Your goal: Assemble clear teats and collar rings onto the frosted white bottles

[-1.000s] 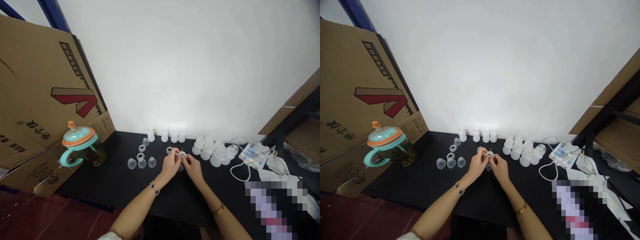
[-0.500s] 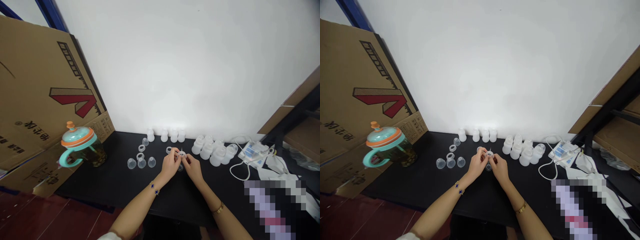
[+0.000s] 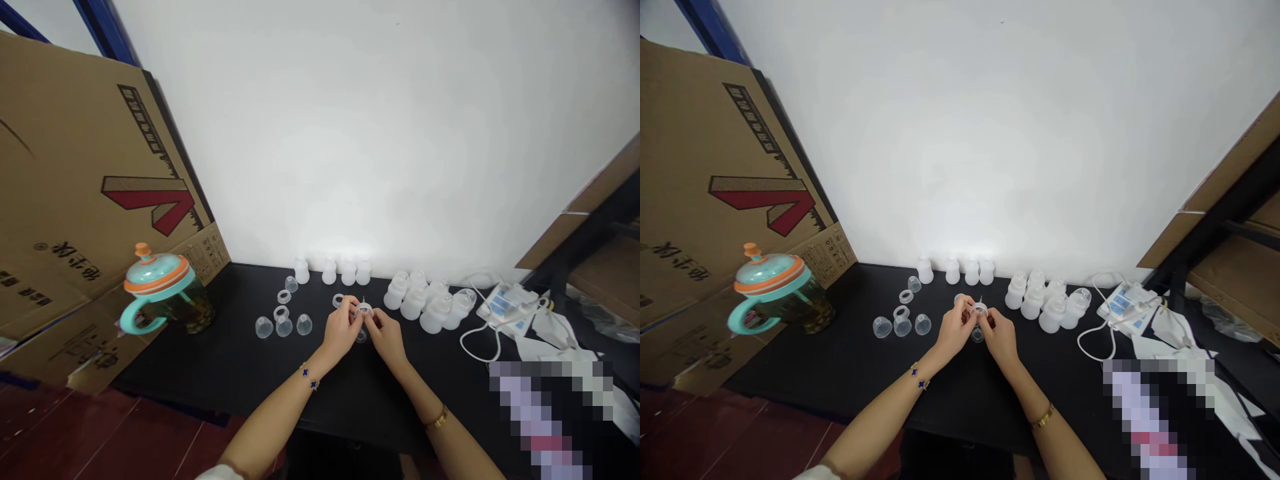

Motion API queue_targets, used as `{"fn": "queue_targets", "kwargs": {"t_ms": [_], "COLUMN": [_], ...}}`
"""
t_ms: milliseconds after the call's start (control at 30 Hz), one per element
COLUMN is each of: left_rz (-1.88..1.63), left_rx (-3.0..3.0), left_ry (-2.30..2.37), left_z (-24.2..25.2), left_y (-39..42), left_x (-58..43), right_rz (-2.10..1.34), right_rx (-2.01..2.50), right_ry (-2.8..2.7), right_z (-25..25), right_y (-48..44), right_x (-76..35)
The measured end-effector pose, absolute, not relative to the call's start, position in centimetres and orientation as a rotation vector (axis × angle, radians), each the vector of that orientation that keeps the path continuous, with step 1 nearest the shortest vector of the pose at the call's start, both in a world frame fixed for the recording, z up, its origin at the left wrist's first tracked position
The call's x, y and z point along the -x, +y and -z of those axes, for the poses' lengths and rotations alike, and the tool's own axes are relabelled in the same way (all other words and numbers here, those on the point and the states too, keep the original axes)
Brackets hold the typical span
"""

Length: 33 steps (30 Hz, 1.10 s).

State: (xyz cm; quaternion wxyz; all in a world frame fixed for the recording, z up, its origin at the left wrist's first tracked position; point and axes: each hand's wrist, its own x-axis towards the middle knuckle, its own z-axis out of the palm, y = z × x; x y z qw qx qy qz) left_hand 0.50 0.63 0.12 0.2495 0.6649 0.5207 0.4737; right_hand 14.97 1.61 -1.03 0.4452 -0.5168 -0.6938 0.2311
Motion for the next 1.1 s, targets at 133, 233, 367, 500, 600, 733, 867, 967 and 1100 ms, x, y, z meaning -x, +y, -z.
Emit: {"fn": "queue_targets", "kwargs": {"t_ms": [133,233,367,500,600,733,867,967,1100], "left_rz": [-1.302,-1.305,-1.314,-1.316,-1.300,-1.280,-1.278,-1.279,-1.310], "left_rx": [-1.811,-1.812,-1.824,-1.832,-1.862,-1.938,-2.016,-2.072,-2.089], "left_ry": [1.414,1.410,1.406,1.410,1.449,1.549,1.618,1.639,1.612], "left_z": [-0.22,-0.26,-0.30,-0.40,-0.55,-0.75,-0.65,-0.44,-0.37], "left_y": [0.52,0.48,0.47,0.40,0.30,0.19,0.21,0.31,0.45], "left_x": [-0.54,-0.53,-0.52,-0.52,-0.51,-0.48,-0.48,-0.46,-0.43], "right_rz": [-0.575,-0.570,-0.527,-0.531,-0.562,-0.586,-0.572,-0.523,-0.530], "right_rx": [1.265,1.256,1.252,1.233,1.220,1.230,1.293,1.360,1.335], "right_ry": [-1.718,-1.715,-1.704,-1.693,-1.690,-1.704,-1.716,-1.698,-1.717], "right_z": [1.01,0.96,0.83,0.74,0.75,0.92,1.21,1.26,1.04], "right_y": [1.57,1.53,1.44,1.35,1.34,1.38,1.49,1.60,1.61], "right_x": [-14.99,-14.98,-14.94,-14.94,-14.99,-15.06,-15.14,-15.23,-15.28]}}
